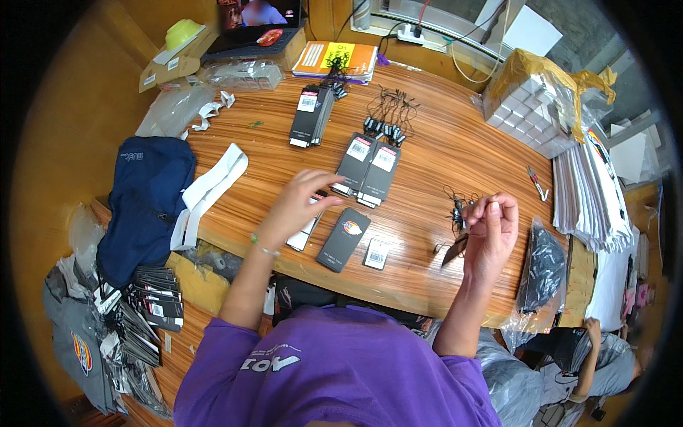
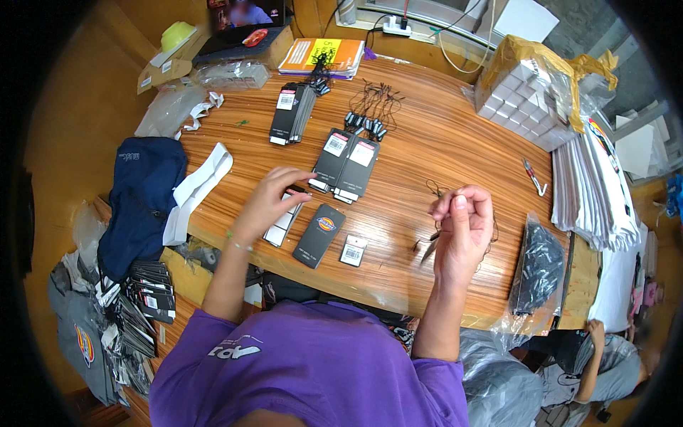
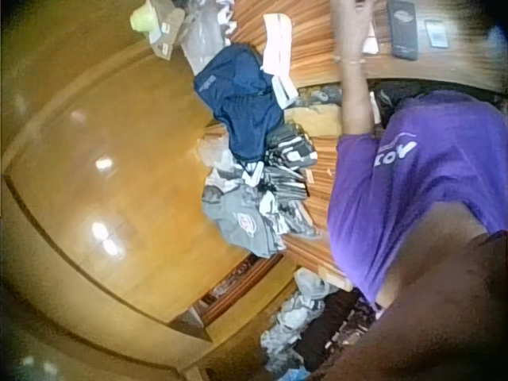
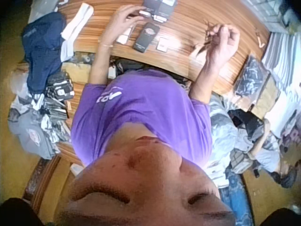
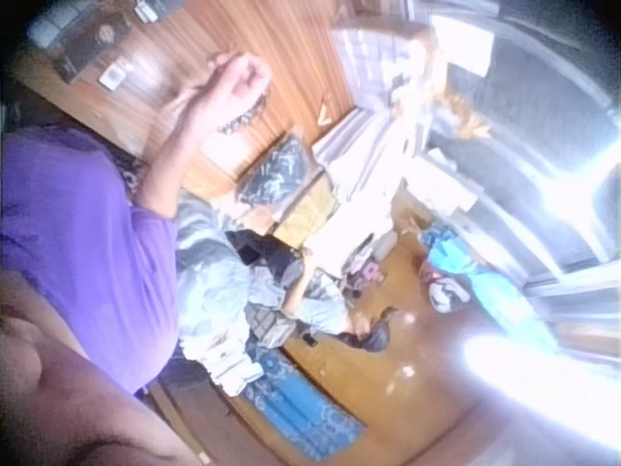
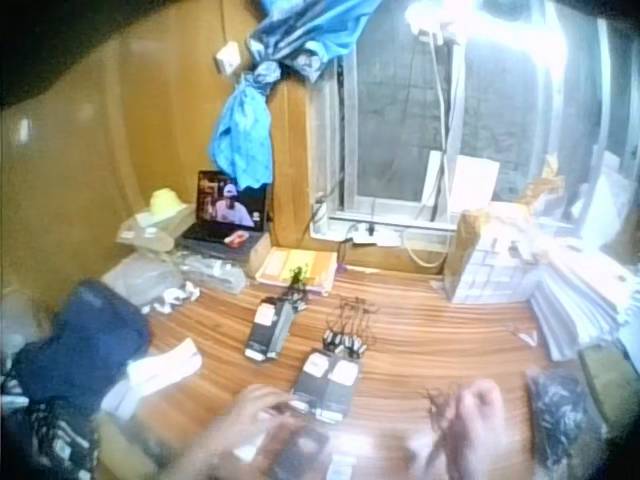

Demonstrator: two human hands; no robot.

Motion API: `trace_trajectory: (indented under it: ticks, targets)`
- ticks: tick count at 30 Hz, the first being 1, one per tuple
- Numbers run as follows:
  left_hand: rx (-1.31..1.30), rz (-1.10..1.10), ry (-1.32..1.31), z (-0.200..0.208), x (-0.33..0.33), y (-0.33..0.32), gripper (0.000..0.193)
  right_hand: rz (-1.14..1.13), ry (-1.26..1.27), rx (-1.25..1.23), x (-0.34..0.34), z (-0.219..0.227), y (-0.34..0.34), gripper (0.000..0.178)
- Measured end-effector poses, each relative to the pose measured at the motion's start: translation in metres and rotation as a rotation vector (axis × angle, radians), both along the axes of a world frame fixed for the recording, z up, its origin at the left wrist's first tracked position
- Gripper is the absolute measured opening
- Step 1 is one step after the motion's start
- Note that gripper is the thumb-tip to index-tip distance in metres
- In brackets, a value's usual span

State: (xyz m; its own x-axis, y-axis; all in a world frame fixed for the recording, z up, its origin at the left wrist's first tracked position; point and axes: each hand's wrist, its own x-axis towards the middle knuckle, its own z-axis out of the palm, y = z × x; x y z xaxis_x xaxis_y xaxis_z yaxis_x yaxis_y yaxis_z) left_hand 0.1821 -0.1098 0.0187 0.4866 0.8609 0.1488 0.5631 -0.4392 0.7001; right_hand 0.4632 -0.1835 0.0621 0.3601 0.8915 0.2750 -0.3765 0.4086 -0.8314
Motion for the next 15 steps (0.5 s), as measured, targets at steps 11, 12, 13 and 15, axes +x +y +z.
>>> trace_trajectory:
  ticks: [11,12,13,15]
  targets:
    - [-0.122,0.125,-0.062,-0.013,-0.032,-0.001,0.038,-0.059,-0.296,-0.197,0.0,0.001,-0.005,0.013]
    - [-0.175,0.168,-0.169,-0.006,-0.026,-0.007,0.037,-0.041,-0.347,-0.201,-0.002,0.0,-0.006,0.015]
    - [-0.095,0.187,-0.263,-0.003,-0.017,-0.015,0.029,-0.024,-0.381,-0.191,-0.006,0.0,-0.006,0.016]
    - [-0.146,0.195,-0.445,0.015,0.008,-0.027,0.025,0.005,-0.444,-0.16,-0.021,0.0,-0.007,0.017]
